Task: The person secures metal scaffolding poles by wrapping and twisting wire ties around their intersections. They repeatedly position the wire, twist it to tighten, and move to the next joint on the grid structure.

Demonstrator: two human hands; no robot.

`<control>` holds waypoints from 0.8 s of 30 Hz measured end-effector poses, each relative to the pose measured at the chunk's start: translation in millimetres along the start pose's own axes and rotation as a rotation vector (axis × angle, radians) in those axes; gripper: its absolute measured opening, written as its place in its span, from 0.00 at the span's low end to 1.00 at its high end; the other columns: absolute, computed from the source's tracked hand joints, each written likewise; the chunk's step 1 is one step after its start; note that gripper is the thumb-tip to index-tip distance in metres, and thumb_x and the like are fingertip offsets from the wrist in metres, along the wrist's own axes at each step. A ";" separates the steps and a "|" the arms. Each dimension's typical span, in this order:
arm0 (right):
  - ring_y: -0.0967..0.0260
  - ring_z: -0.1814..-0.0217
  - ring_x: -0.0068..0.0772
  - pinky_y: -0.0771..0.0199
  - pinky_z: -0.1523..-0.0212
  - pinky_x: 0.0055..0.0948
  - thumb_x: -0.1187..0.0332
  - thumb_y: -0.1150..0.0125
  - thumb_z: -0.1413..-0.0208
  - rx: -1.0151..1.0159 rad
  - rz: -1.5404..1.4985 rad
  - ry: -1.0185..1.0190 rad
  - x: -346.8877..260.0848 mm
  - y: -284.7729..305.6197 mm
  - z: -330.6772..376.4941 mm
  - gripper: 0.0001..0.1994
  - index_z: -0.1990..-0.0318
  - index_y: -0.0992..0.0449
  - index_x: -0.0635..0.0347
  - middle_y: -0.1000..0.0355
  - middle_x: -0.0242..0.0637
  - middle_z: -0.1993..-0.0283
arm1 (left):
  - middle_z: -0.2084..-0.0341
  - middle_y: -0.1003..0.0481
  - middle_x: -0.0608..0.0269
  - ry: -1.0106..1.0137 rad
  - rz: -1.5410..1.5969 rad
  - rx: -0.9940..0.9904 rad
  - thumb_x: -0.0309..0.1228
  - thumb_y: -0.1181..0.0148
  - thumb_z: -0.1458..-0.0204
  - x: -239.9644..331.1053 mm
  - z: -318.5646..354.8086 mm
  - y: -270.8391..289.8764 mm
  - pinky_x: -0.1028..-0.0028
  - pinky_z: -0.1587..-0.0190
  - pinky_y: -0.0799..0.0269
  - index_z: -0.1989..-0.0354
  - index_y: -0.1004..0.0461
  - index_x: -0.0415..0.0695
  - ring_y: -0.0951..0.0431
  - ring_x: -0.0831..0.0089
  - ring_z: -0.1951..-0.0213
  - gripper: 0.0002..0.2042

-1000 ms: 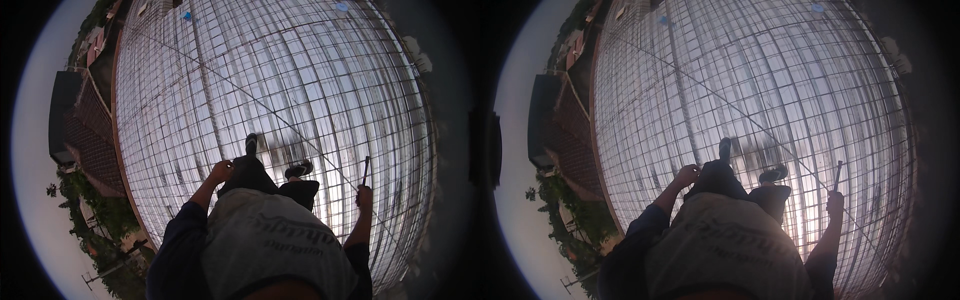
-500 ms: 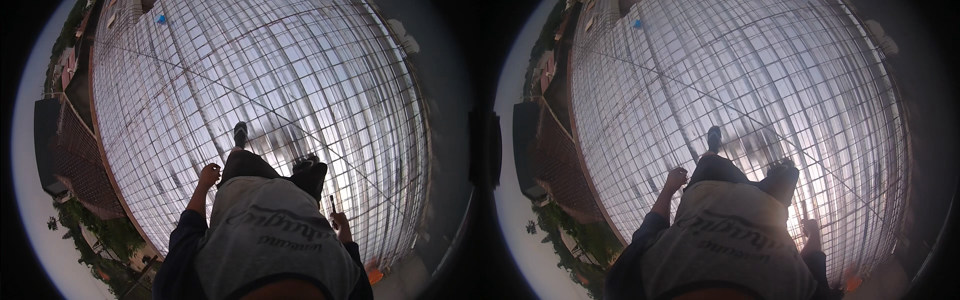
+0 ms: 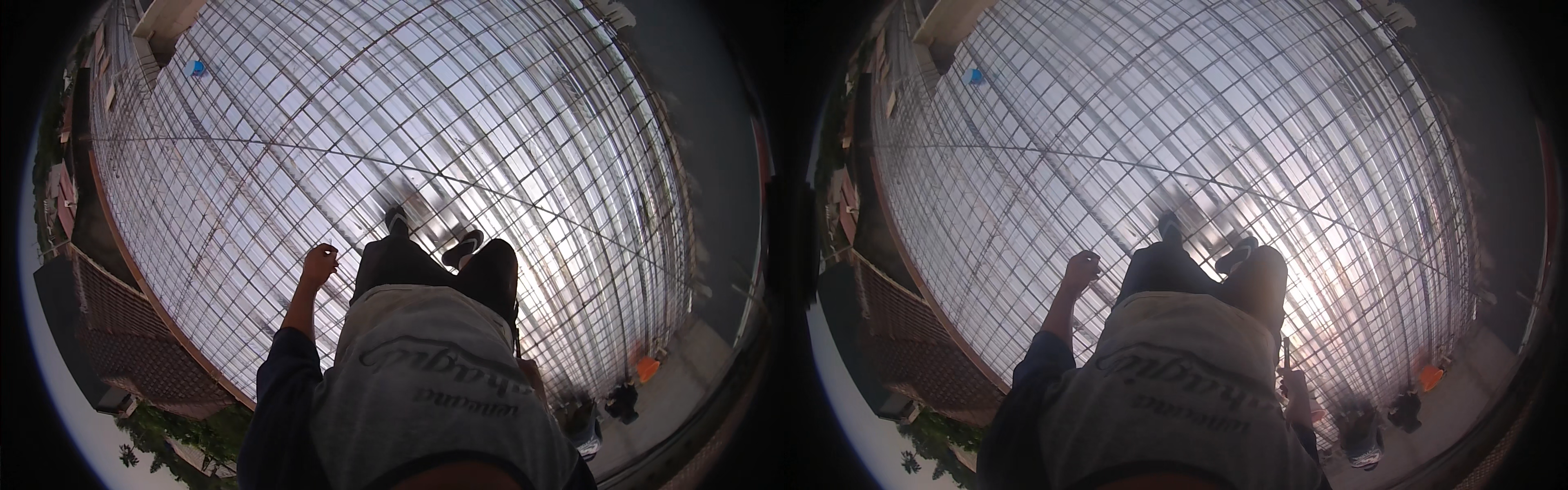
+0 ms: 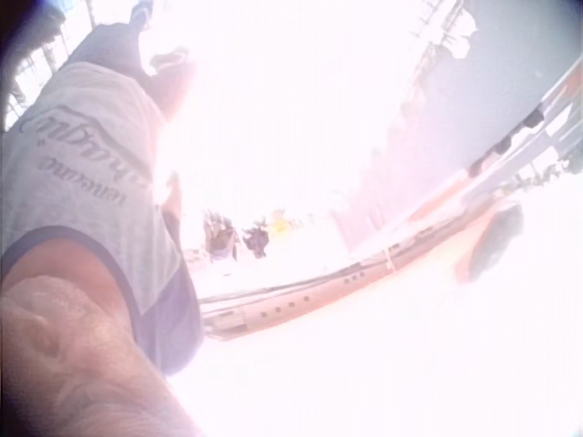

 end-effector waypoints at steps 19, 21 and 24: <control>0.29 0.79 0.34 0.30 0.80 0.34 0.64 0.35 0.57 0.129 0.213 0.492 -55.7 2.5 -113.4 0.24 0.56 0.33 0.73 0.30 0.43 0.77 | 0.77 0.24 0.56 -0.148 -0.254 -0.026 0.32 0.48 0.45 30.6 86.1 -65.5 0.74 0.71 0.26 0.59 0.27 0.34 0.23 0.73 0.75 0.13; 0.30 0.82 0.34 0.32 0.83 0.35 0.64 0.36 0.57 0.024 0.148 0.423 -31.6 -0.3 -119.4 0.17 0.67 0.28 0.73 0.30 0.42 0.81 | 0.77 0.24 0.56 -0.198 -0.278 0.004 0.32 0.47 0.45 32.8 102.1 -70.6 0.74 0.71 0.26 0.59 0.27 0.34 0.23 0.73 0.75 0.13; 0.32 0.85 0.33 0.34 0.85 0.33 0.64 0.37 0.57 -0.014 0.130 0.374 5.5 -0.5 -126.0 0.14 0.77 0.27 0.71 0.32 0.39 0.85 | 0.78 0.25 0.58 -0.164 -0.294 0.012 0.31 0.47 0.45 15.2 99.8 -67.7 0.73 0.72 0.27 0.60 0.27 0.36 0.23 0.73 0.75 0.11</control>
Point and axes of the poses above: each hand's wrist, its own z-axis away from the middle knuckle, its own y-axis out of the back of the hand, x = y × z, the point moved 7 cm from there along -z, towards the middle knuckle
